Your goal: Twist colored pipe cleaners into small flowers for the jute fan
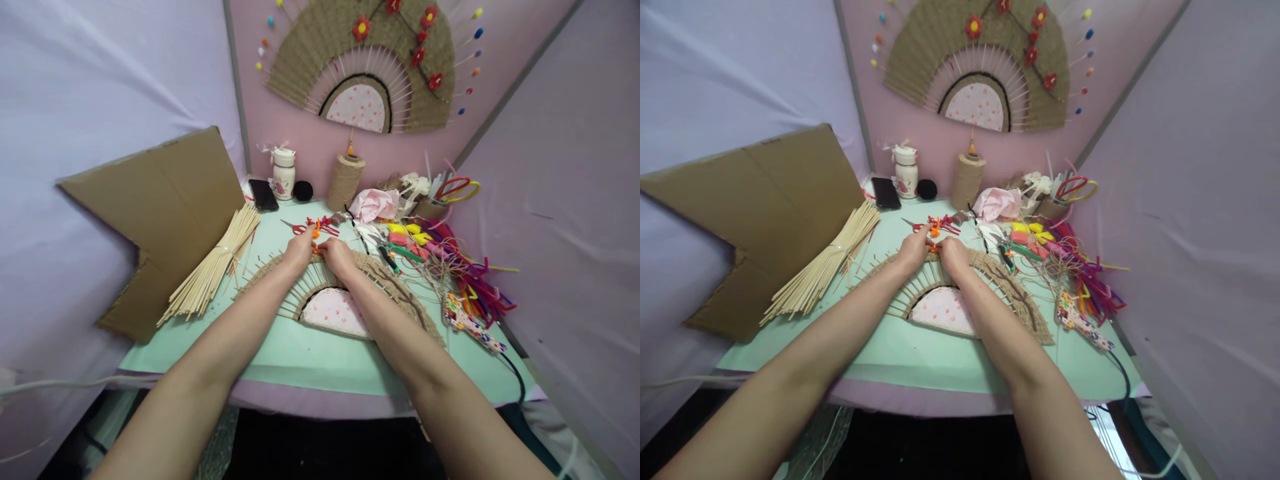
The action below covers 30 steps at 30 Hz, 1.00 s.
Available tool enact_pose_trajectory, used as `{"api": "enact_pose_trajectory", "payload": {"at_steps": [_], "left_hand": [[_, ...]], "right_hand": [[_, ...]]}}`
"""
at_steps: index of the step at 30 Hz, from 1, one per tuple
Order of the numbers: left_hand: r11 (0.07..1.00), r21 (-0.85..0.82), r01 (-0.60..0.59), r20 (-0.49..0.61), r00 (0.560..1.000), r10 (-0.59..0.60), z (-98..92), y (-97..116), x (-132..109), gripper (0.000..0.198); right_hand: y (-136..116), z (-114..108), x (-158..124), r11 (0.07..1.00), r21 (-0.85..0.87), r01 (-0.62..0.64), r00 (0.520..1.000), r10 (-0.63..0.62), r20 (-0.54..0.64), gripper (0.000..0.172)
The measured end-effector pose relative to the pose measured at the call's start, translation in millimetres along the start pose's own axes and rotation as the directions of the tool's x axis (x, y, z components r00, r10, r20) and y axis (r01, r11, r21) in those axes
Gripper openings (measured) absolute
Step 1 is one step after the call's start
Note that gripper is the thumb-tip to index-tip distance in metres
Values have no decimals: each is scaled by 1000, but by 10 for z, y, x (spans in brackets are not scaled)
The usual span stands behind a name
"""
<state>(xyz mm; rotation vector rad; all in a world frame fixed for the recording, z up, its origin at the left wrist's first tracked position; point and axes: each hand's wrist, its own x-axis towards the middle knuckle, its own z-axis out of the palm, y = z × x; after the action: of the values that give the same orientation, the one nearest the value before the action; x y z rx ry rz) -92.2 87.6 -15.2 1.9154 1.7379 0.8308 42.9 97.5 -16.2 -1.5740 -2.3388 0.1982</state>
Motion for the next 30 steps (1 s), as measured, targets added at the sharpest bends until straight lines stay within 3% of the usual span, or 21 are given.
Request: {"api": "enact_pose_trajectory", "payload": {"at_steps": [14, 23, 30], "left_hand": [[1000, -15, 0, -28, 1000, -1, 26, -46, 7, 60], [999, -15, -44, -69, 997, 43, 46, -74, 17, 56], [998, -57, -17, -66, 998, 13, 29, -55, -5, 55]], "right_hand": [[34, -7, -17, 1000, 23, -18, 999, 18, -28, 26], [20, 28, -91, 992, -6, 126, 991, -126, -49, 32], [37, 26, -87, 992, 41, 120, 981, -112, -155, 36]]}}
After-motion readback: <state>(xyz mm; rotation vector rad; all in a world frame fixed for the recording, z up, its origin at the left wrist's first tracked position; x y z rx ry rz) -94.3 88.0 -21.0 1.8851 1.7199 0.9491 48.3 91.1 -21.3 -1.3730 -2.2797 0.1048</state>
